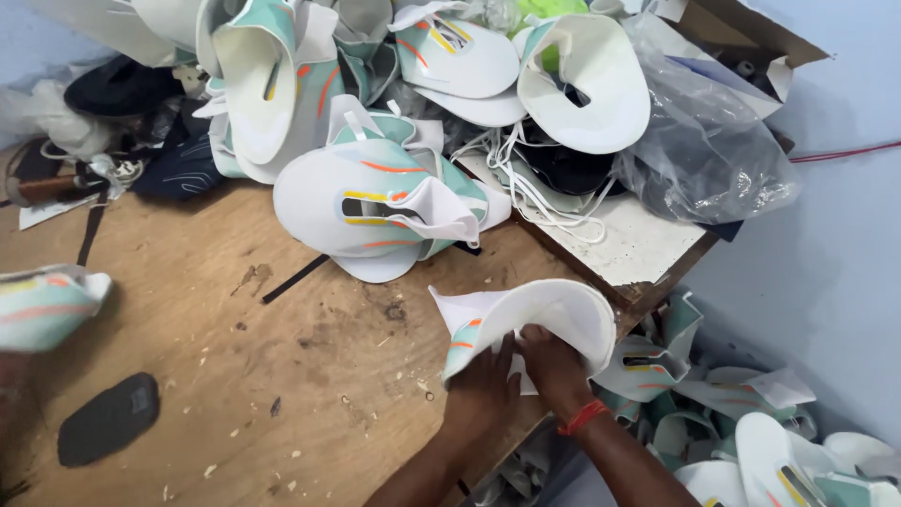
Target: Inspecting and organizing shoe upper components at a manufacturing workbench.
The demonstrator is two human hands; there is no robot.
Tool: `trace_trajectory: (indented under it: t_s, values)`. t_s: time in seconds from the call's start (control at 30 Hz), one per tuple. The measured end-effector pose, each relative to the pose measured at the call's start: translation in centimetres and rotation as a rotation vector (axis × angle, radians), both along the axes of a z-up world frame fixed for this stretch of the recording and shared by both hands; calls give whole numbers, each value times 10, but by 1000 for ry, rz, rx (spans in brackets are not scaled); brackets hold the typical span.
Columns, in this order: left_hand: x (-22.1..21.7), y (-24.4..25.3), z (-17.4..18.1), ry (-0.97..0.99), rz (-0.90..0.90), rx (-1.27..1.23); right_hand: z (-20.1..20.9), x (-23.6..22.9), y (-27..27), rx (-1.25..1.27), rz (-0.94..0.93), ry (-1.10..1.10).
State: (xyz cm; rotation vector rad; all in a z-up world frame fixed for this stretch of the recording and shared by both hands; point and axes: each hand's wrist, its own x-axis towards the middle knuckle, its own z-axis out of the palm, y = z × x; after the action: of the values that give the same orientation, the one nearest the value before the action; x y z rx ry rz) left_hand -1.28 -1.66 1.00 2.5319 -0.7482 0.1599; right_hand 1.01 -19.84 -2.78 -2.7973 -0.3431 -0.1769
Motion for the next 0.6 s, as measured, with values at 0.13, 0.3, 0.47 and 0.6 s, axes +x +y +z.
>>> trace_trajectory:
  t_s: [0.13,0.3,0.47,0.6]
  values:
    - [1,-8,27,-164,37,172,0,2,29,-195,-50,134]
    - [10,-15,-25,-376,108,107,2,73,15,-242,139,294]
    - [17,-13,1,-115,109,-49,-21,138,-19,-253,401,316]
    - [21,-12,3,-6,69,-13,-17,141,-22,-398,271,349]
